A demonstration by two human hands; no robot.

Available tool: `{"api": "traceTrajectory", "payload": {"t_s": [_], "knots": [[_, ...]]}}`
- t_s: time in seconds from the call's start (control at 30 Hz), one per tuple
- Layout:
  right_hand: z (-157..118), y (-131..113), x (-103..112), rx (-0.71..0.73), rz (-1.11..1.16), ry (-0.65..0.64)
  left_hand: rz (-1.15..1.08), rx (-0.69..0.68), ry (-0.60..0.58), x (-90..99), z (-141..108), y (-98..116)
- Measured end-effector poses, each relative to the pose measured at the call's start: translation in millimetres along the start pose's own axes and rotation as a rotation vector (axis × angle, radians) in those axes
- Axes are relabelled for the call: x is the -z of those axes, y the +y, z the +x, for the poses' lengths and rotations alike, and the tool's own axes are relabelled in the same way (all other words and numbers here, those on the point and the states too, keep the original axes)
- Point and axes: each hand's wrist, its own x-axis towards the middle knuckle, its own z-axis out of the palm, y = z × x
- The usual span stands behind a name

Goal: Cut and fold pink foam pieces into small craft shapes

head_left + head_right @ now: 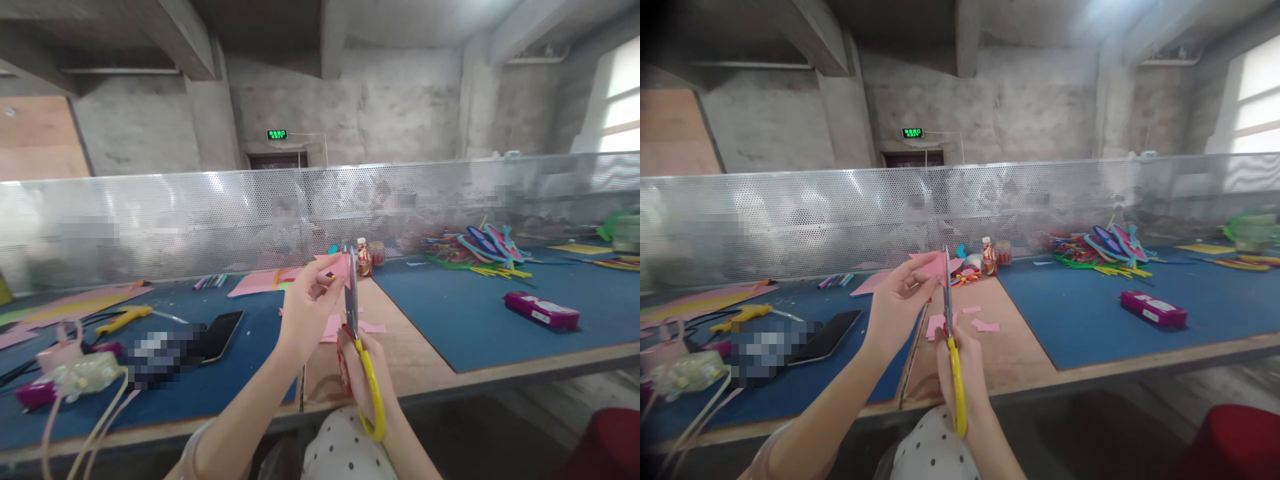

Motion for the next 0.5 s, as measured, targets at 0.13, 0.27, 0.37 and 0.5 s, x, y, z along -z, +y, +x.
{"api": "traceTrajectory", "payload": {"t_s": [0.13,0.27,0.37,0.5], "knots": [[1.0,1.7,0.9,0.006,-0.015,-0.017,0.001,-0.003,0.001,0.0,-0.1,0.2],[1.7,4.2,1.2,0.021,-0.020,-0.023,-0.005,-0.008,0.002,-0.5,-0.1,0.4],[5.1,7.7,2.3,0.029,-0.034,-0.048,-0.009,-0.002,0.002,-0.5,-0.3,0.2],[11.4,12.5,3.6,0.018,-0.044,-0.064,-0.004,0.001,0.005,0.2,-0.5,-0.7]]}}
